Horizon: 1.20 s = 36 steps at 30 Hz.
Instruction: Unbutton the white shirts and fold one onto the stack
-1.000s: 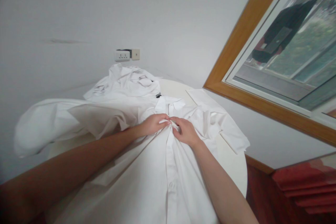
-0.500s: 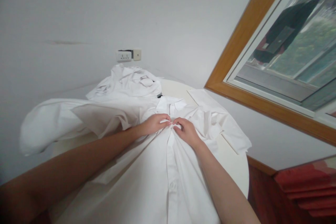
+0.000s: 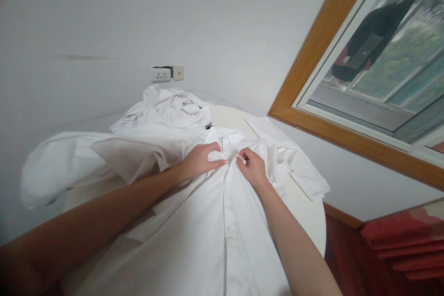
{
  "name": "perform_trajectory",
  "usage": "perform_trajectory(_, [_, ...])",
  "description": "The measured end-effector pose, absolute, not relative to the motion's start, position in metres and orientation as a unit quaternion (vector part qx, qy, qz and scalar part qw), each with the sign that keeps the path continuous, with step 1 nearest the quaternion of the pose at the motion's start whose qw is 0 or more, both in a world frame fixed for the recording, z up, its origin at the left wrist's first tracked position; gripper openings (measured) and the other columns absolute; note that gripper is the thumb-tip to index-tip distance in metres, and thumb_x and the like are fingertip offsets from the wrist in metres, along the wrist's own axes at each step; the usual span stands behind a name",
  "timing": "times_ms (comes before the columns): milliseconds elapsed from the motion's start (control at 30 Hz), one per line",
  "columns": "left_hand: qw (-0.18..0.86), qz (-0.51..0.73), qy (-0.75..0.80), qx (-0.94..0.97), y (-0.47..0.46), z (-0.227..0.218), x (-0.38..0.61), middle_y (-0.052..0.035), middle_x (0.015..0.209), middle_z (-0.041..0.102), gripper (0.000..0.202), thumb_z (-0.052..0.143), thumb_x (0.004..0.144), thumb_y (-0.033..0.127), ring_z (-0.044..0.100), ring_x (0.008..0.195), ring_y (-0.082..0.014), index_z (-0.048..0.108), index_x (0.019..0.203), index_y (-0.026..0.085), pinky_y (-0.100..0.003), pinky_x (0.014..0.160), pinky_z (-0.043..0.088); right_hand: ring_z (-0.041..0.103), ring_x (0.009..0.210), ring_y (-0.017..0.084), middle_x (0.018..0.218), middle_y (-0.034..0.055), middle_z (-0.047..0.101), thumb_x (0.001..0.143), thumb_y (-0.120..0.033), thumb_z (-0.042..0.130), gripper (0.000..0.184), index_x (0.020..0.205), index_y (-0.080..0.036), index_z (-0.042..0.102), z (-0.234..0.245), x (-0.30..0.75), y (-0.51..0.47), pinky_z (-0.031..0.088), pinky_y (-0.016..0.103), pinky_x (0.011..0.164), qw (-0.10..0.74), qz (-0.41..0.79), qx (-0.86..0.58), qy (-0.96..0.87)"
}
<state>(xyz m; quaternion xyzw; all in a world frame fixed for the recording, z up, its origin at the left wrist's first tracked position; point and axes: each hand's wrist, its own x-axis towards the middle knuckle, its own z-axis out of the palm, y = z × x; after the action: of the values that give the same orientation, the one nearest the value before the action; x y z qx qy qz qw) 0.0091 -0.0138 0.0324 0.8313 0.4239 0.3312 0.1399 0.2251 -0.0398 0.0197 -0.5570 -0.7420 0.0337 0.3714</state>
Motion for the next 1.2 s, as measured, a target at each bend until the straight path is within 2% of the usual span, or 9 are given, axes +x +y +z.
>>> perform_trajectory(133, [0.018, 0.284, 0.456, 0.843, -0.017, 0.046, 0.005, -0.0065, 0.087, 0.065, 0.050, 0.063, 0.071, 0.062, 0.059, 0.091, -0.0262, 0.055, 0.096, 0.019, -0.037, 0.083, 0.040, 0.052, 0.068, 0.015, 0.071, -0.0018, 0.055, 0.080, -0.028, 0.050, 0.007, 0.081, -0.022, 0.053, 0.029, 0.233, -0.039, 0.037, 0.025, 0.064, 0.368, -0.059, -0.599, -0.708])
perform_trajectory(333, [-0.053, 0.289, 0.511, 0.808, -0.007, 0.051, -0.003, -0.0090, 0.096, 0.060, 0.017, 0.048, 0.088, 0.028, 0.054, 0.098, -0.0249, 0.051, 0.101, 0.018, -0.037, 0.083, 0.039, 0.050, 0.070, 0.016, 0.078, 0.0009, 0.053, 0.083, -0.028, 0.047, 0.009, 0.084, -0.021, 0.052, 0.049, 0.248, -0.023, 0.037, 0.027, 0.063, 0.382, -0.139, -0.627, -0.664])
perform_trajectory(400, [-0.072, 0.297, 0.520, 0.797, -0.002, 0.047, -0.005, -0.0106, 0.100, 0.059, 0.018, 0.046, 0.087, 0.019, 0.052, 0.100, -0.0255, 0.052, 0.104, 0.017, -0.038, 0.083, 0.040, 0.050, 0.070, 0.017, 0.079, 0.0019, 0.053, 0.083, -0.028, 0.047, 0.010, 0.085, -0.021, 0.053, 0.053, 0.249, -0.015, 0.037, 0.028, 0.062, 0.371, -0.143, -0.640, -0.658])
perform_trajectory(500, [-0.092, 0.306, 0.515, 0.795, 0.004, 0.039, -0.006, -0.0124, 0.106, 0.057, 0.036, 0.044, 0.084, 0.010, 0.051, 0.103, -0.0267, 0.051, 0.119, 0.018, -0.041, 0.084, 0.041, 0.053, 0.076, 0.020, 0.087, 0.0060, 0.056, 0.084, -0.024, 0.045, 0.014, 0.092, -0.021, 0.056, 0.052, 0.241, -0.009, 0.040, 0.031, 0.065, 0.356, -0.142, -0.649, -0.657])
perform_trajectory(600, [-0.134, 0.328, 0.458, 0.815, 0.002, 0.035, -0.005, -0.0126, 0.122, 0.054, 0.043, 0.044, 0.086, 0.010, 0.046, 0.117, -0.0284, 0.052, 0.126, 0.024, -0.050, 0.098, 0.034, 0.053, 0.099, 0.025, 0.107, 0.0133, 0.057, 0.080, -0.012, 0.043, 0.033, 0.109, -0.018, 0.056, 0.046, 0.224, -0.017, 0.042, 0.038, 0.083, 0.350, -0.172, -0.612, -0.688])
perform_trajectory(733, [-0.177, 0.328, 0.343, 0.862, -0.016, 0.045, 0.002, -0.0058, 0.136, 0.051, 0.025, 0.046, 0.088, 0.015, 0.032, 0.134, -0.0296, 0.065, 0.102, 0.022, -0.056, 0.113, 0.013, 0.033, 0.131, 0.028, 0.132, 0.0117, 0.049, 0.078, -0.010, 0.048, 0.044, 0.120, -0.020, 0.055, 0.033, 0.203, -0.037, 0.023, 0.049, 0.108, 0.287, -0.198, -0.524, -0.777])
perform_trajectory(800, [-0.149, 0.330, 0.313, 0.878, -0.027, 0.048, 0.009, -0.0055, 0.135, 0.052, 0.024, 0.045, 0.089, 0.015, 0.033, 0.134, -0.0280, 0.065, 0.100, 0.021, -0.055, 0.114, 0.015, 0.032, 0.132, 0.028, 0.130, 0.0099, 0.052, 0.082, -0.016, 0.050, 0.037, 0.119, -0.021, 0.056, 0.026, 0.198, -0.043, 0.016, 0.051, 0.111, 0.269, -0.189, -0.520, -0.789])
perform_trajectory(1000, [0.059, 0.354, 0.366, 0.859, -0.028, 0.018, 0.028, -0.0146, 0.124, 0.059, 0.040, 0.042, 0.089, 0.017, 0.054, 0.116, -0.0225, 0.047, 0.128, 0.011, -0.040, 0.101, 0.043, 0.043, 0.125, 0.024, 0.109, 0.0082, 0.062, 0.093, -0.024, 0.040, 0.021, 0.103, -0.021, 0.059, 0.012, 0.197, -0.040, 0.017, 0.048, 0.111, 0.289, -0.158, -0.544, -0.772])
perform_trajectory(1200, [0.165, 0.363, 0.328, 0.856, -0.012, -0.004, 0.024, -0.0132, 0.123, 0.057, 0.041, 0.040, 0.084, 0.007, 0.052, 0.117, -0.0203, 0.048, 0.124, 0.013, -0.038, 0.103, 0.043, 0.045, 0.121, 0.022, 0.110, 0.0088, 0.061, 0.095, -0.025, 0.036, 0.021, 0.101, -0.021, 0.056, 0.005, 0.199, -0.037, 0.017, 0.047, 0.111, 0.288, -0.143, -0.535, -0.781])
